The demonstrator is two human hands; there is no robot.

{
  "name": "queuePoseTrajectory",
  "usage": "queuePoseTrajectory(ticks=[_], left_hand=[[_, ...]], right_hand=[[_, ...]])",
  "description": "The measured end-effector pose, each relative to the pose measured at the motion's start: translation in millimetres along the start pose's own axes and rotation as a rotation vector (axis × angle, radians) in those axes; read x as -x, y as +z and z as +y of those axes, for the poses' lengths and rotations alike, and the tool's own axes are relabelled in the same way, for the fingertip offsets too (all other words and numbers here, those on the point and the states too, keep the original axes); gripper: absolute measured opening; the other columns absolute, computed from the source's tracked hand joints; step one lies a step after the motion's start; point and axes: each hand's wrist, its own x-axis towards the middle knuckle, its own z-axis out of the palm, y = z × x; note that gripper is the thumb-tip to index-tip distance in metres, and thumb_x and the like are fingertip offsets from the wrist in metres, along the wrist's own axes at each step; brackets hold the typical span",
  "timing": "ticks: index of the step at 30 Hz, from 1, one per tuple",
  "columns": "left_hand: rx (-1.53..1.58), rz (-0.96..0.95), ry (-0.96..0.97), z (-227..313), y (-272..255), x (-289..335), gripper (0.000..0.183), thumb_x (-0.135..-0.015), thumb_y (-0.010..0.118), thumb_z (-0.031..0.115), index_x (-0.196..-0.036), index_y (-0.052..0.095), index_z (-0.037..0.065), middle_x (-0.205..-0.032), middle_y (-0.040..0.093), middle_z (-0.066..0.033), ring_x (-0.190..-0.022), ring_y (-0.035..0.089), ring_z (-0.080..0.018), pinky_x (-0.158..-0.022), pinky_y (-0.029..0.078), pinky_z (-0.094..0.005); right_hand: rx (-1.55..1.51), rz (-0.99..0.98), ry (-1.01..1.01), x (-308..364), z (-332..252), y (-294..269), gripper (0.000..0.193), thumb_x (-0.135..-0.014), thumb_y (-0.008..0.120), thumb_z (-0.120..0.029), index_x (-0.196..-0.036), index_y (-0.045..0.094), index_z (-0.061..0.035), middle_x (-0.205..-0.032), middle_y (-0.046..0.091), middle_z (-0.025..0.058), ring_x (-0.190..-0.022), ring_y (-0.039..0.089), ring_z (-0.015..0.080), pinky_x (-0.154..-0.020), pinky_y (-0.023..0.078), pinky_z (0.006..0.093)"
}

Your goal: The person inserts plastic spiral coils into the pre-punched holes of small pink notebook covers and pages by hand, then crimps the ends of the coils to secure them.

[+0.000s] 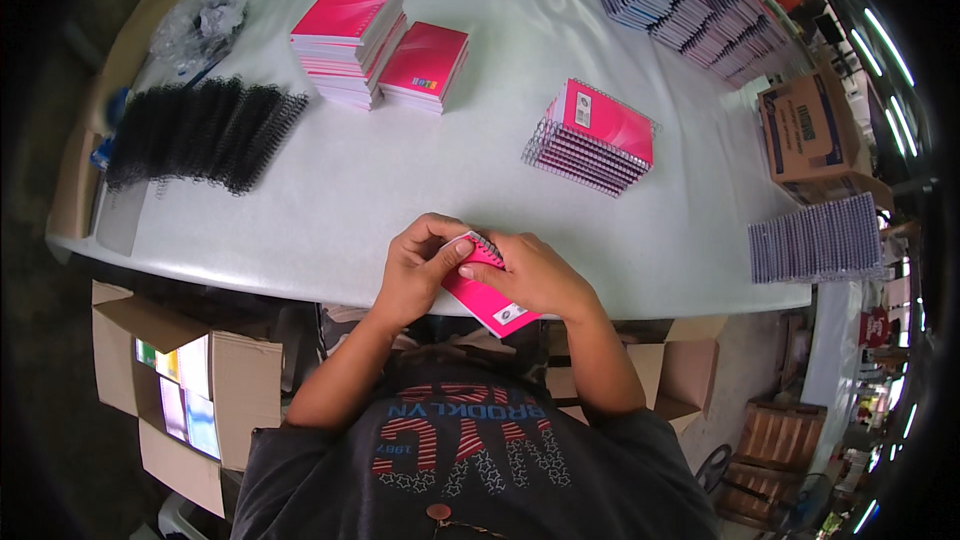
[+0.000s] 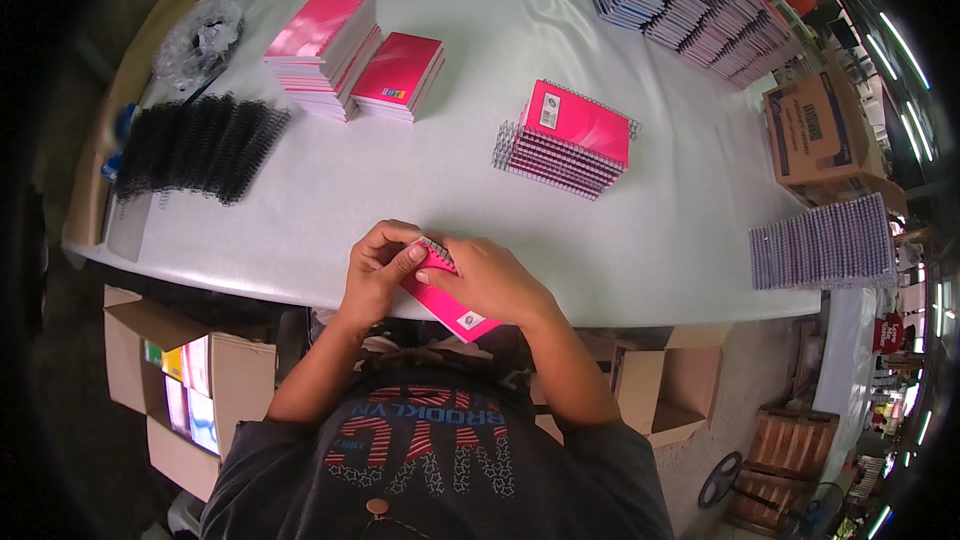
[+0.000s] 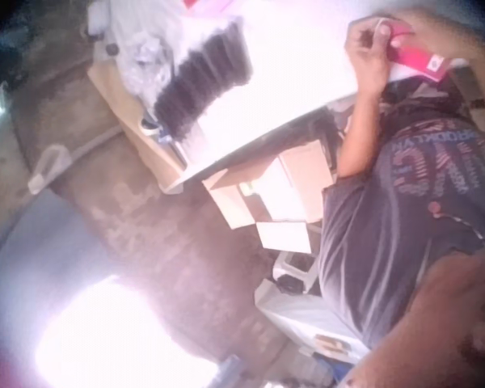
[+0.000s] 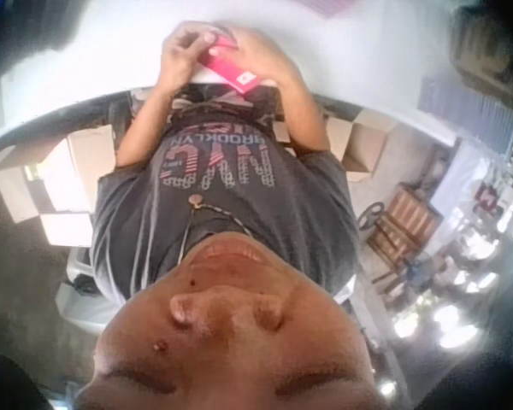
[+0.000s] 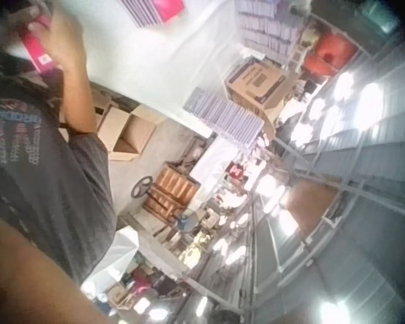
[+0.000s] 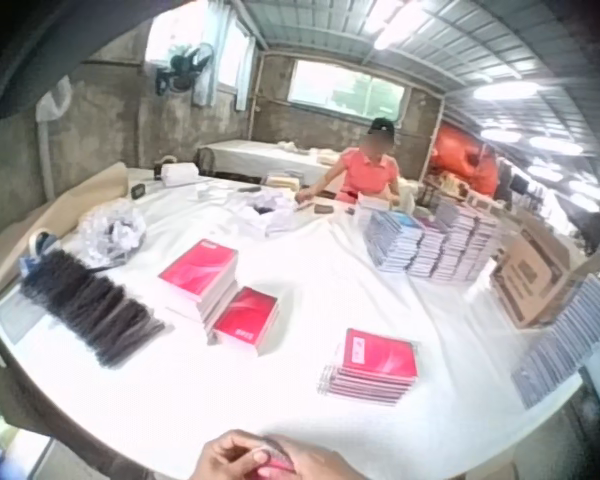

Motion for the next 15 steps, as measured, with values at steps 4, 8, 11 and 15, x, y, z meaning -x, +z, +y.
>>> queuePoseTrajectory(ticks=[4, 8, 11, 15], left_hand=[[-0.101, 0.11, -0.042, -0.5, -2.6, -2.7, 0.013, -0.088, 0.062, 0.011, -0.096, 0.057, 0.002, -0.09, 0.062, -0.0042, -0.085, 0.055, -0.0094, -0.077, 0.045, -0.0251], [-0.091, 0.152, 0.045, -9.3, 0.3, -6.4, 0.012, -0.088, 0.06, 0.01, -0.096, 0.056, 0.002, -0.087, 0.059, -0.0027, -0.08, 0.053, -0.0086, -0.075, 0.044, -0.0246], [-0.344, 0.096, 0.051, -30.4, -4.2, -9.6, 0.015, -0.089, 0.058, 0.014, -0.098, 0.054, 0.002, -0.089, 0.058, -0.0033, -0.079, 0.053, -0.0117, -0.075, 0.044, -0.0254], [-0.4, 0.209, 0.153, -26.8, -20.9, -27.0, 0.016, -0.09, 0.057, 0.015, -0.099, 0.054, 0.003, -0.09, 0.057, -0.0032, -0.08, 0.053, -0.0115, -0.076, 0.044, -0.0255]], right_hand=[[-0.073, 0.323, 0.051, -0.2, -9.7, -0.3, 0.024, -0.078, 0.069, -0.022, -0.093, 0.06, -0.0059, -0.081, 0.063, 0.0116, -0.075, 0.061, 0.0304, -0.066, 0.047, 0.037], [0.272, 0.664, -0.426, 6.1, -23.4, -14.1, 0.019, -0.077, 0.068, -0.012, -0.093, 0.064, -0.0041, -0.088, 0.064, 0.0076, -0.083, 0.061, 0.0256, -0.076, 0.046, 0.0361], [-0.287, 0.509, -0.758, 42.9, -86.7, -47.3, 0.028, -0.077, 0.06, -0.007, -0.105, 0.06, -0.0052, -0.092, 0.064, 0.0077, -0.087, 0.061, 0.0264, -0.08, 0.045, 0.0357], [-0.827, 0.27, -1.403, 50.1, -153.8, -49.5, 0.024, -0.086, 0.054, -0.009, -0.107, 0.058, -0.0003, -0.101, 0.063, 0.0115, -0.091, 0.06, 0.0276, -0.081, 0.046, 0.0377]])
